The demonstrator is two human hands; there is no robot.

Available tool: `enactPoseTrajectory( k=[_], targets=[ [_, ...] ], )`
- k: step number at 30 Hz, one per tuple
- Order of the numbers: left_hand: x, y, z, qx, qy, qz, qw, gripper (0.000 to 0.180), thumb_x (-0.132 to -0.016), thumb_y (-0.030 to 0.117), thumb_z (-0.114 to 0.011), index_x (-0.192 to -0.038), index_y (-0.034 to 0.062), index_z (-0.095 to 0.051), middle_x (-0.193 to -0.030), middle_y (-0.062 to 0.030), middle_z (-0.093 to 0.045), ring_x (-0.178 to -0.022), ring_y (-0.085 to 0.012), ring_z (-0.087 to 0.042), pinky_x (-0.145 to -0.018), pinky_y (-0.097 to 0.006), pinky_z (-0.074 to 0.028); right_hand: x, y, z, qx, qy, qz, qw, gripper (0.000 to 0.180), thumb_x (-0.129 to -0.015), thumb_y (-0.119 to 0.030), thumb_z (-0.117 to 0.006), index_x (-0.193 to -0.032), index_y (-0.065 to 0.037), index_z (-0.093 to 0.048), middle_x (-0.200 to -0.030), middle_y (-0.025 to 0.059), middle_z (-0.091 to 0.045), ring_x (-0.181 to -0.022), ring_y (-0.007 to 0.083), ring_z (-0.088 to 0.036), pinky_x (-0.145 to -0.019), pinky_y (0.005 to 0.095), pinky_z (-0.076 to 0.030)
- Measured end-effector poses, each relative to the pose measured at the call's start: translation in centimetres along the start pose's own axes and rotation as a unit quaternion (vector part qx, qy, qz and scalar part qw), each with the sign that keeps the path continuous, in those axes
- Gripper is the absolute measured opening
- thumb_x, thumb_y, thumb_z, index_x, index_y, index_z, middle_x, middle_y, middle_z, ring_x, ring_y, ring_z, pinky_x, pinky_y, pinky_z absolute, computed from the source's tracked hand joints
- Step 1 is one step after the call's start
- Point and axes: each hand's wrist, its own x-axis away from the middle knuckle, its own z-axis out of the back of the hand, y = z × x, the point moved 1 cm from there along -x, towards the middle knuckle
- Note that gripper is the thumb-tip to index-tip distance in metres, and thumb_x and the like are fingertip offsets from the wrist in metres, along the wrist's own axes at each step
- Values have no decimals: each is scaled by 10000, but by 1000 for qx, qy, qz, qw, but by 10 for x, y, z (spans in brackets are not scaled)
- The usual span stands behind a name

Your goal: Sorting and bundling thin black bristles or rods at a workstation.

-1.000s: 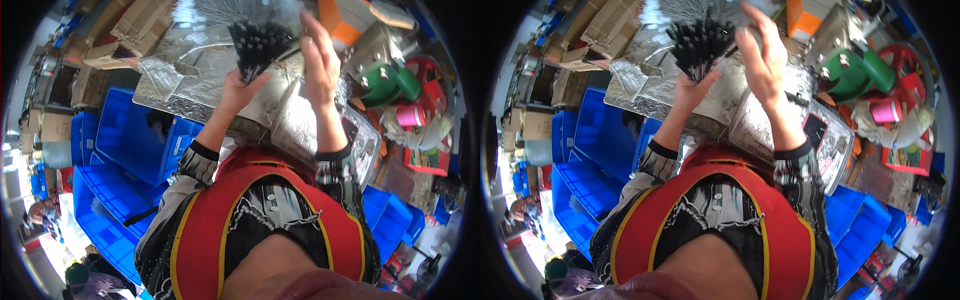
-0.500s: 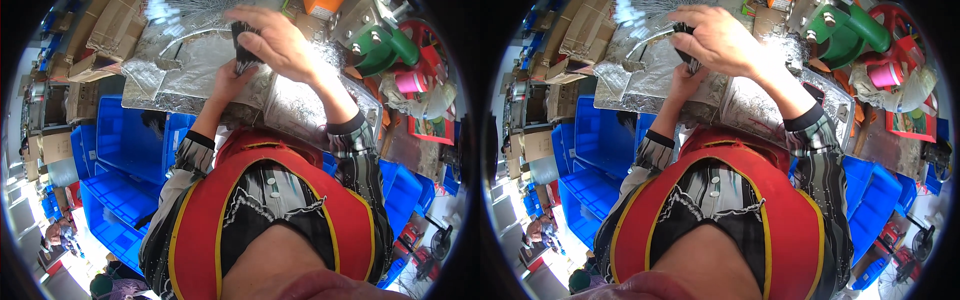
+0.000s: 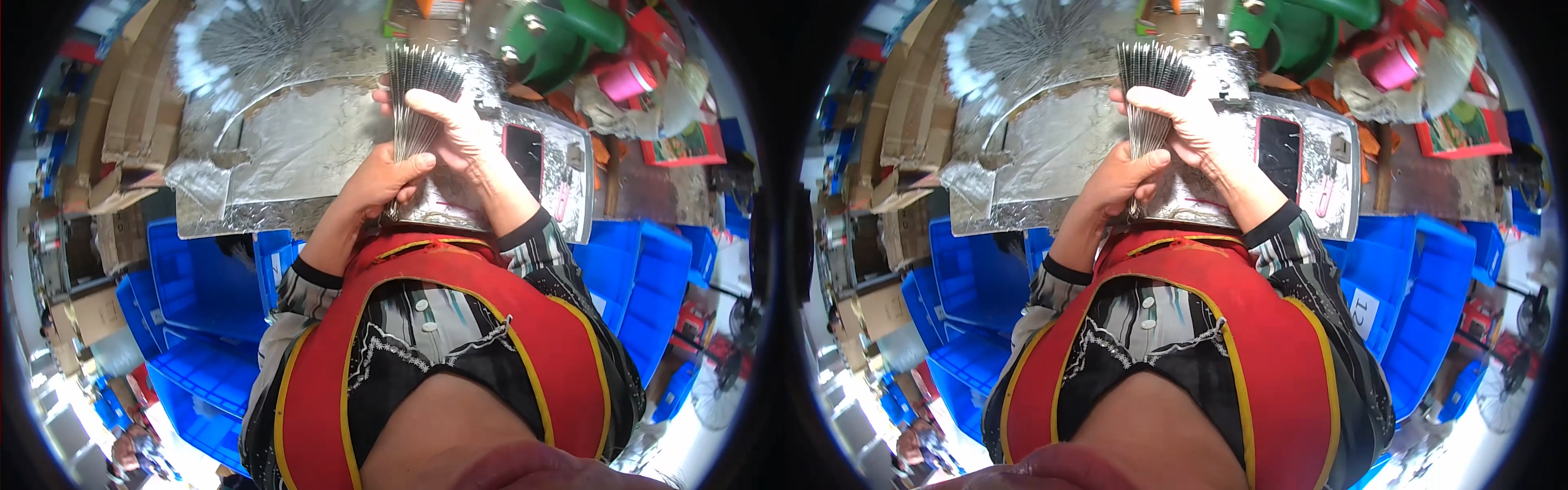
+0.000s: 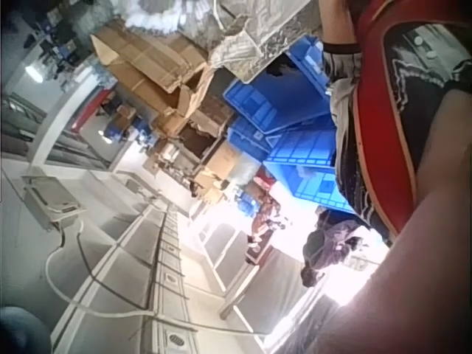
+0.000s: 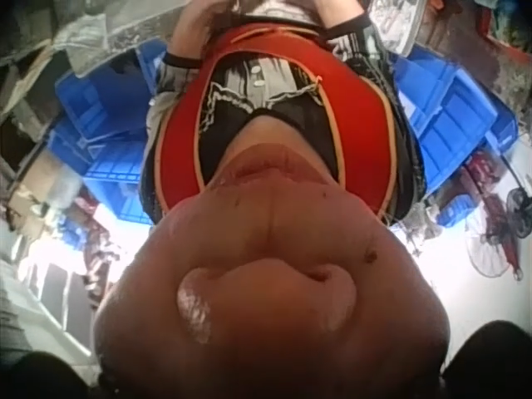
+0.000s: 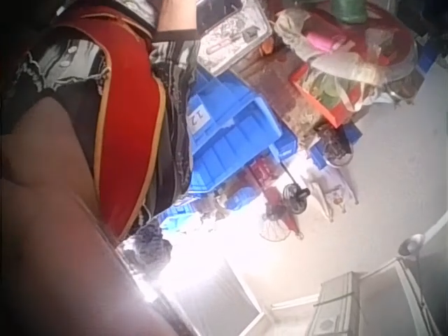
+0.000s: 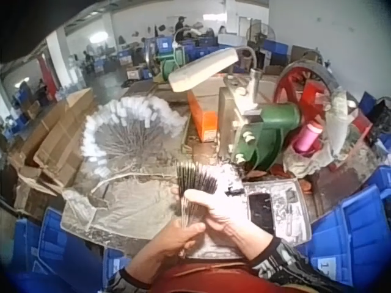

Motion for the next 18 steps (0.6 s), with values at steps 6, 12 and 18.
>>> enactPoseTrajectory(
  k=[6, 12, 18],
  targets=[
    [0, 6, -8, -37, -27, 24, 999, 186, -811, 229, -595, -809, 65, -507, -554, 35, -461, -416, -30, -406, -369, -171, -299, 10, -7, 4, -27, 20, 39, 999, 344, -783, -38, -561, -1109, 40, -481, -1081, 171, -540, -971, 270, -557, -821, 340, -487],
    [8, 13, -13, -49, -53, 38, 997, 197, -786, 238, -617, -780, 68, -517, -563, 28, -471, -423, -40, -424, -383, -174, -318, 20, -7, 8, -52, 15, -15, 998, 344, -798, -63, -553, -1123, 31, -486, -1012, 167, -575, -905, 231, -580, -771, 342, -504],
    [11, 12, -8, -55, -98, 35, 993, 232, -771, 258, -635, -766, 59, -514, -568, 20, -480, -421, -49, -438, -384, -175, -326, 27, -7, 0, -41, 22, -13, 999, 340, -787, -59, -560, -1111, 26, -502, -951, 152, -596, -813, 210, -598, -727, 332, -510]
  ],
)
